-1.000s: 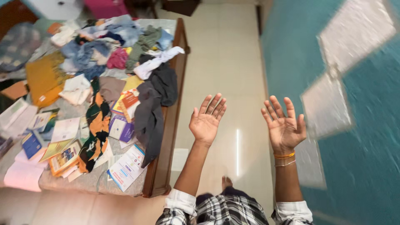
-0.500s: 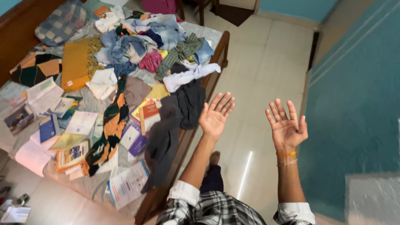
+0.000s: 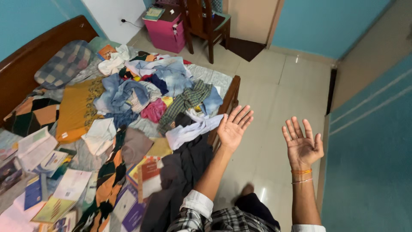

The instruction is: The person picks up a chemistry textbook from a cluttered bed, walks to a wooden storage shelf, and places the book on the shelf. The person then folds a white cloth and places it on the shelf. Finally, the person picks up two more books from a side table and places them on the shelf.

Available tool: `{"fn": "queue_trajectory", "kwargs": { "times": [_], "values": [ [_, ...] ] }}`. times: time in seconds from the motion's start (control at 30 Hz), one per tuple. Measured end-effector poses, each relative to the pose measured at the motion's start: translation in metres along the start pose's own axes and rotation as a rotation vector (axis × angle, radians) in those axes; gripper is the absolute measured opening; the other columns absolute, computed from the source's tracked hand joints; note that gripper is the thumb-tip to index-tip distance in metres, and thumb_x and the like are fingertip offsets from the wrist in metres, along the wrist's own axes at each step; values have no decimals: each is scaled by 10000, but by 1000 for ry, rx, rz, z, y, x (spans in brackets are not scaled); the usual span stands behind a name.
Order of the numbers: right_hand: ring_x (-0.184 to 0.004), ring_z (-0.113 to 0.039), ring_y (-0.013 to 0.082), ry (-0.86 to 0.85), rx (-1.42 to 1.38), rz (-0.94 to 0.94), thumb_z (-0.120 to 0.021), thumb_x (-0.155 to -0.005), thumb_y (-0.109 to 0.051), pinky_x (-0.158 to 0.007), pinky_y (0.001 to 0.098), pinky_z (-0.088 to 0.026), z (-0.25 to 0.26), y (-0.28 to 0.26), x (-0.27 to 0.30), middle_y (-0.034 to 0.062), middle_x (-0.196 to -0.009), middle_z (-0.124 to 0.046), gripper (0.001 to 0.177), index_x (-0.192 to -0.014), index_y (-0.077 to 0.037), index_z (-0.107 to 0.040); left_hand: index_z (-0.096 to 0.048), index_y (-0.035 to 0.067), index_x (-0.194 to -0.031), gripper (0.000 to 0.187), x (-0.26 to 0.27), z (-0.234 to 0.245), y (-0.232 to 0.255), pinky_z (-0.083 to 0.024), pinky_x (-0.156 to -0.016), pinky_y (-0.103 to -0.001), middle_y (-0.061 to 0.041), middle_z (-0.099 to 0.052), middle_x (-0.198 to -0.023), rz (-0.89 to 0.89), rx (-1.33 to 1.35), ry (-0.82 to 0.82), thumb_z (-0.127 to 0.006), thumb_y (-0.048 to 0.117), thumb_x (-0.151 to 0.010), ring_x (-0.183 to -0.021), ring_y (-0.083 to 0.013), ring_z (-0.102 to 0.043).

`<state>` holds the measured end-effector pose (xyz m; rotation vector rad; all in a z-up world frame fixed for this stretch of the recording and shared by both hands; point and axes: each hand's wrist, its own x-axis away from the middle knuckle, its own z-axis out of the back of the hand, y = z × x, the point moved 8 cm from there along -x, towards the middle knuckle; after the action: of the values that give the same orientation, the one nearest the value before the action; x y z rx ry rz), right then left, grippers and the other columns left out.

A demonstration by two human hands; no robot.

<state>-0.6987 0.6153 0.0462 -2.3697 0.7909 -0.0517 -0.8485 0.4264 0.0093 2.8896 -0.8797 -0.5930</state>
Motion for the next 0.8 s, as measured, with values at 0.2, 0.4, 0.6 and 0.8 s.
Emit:
{"fn": "queue_trajectory", "kwargs": {
  "times": [0.2,0.4,0.6,0.8],
  "values": [
    [-1487,-431,447,-13,6,-14,-518,-1011,-490,-1257,590,-340,34,13,-146,281,-1547,-469,592,-1411,-57,-561,-370,-33,-1553,653,-126,70,-12,-263,-1274,-548,-301,-347,-1618,-19,4,9,-382,443,-1108,-1507,-460,-335],
    [-1490,-398,463,-18,-40,-73,-516,-993,-472,-1240,599,-308,59,18,-302,301,-1569,-428,605,-1411,-35,-543,-356,-24,-1553,668,-275,120,-35,-254,-1269,-550,-311,-320,-1624,-19,56,49,-395,451,-1084,-1504,-466,-328],
    [-1492,-385,460,-56,-51,-108,-522,-1002,-466,-1246,596,-298,62,17,-449,303,-1573,-421,602,-1419,-32,-522,-360,-26,-1544,668,-396,148,-31,-261,-1254,-561,-326,-324,-1612,-88,38,90,-398,444,-1072,-1487,-485,-336],
    [-1495,-386,465,-103,-39,-156,-510,-1004,-464,-1250,598,-298,65,46,-587,302,-1577,-417,591,-1411,-37,-531,-354,-39,-1546,665,-503,195,-4,-285,-1249,-560,-340,-356,-1589,-163,-42,84,-388,434,-1079,-1468,-486,-372]
  ]
}}
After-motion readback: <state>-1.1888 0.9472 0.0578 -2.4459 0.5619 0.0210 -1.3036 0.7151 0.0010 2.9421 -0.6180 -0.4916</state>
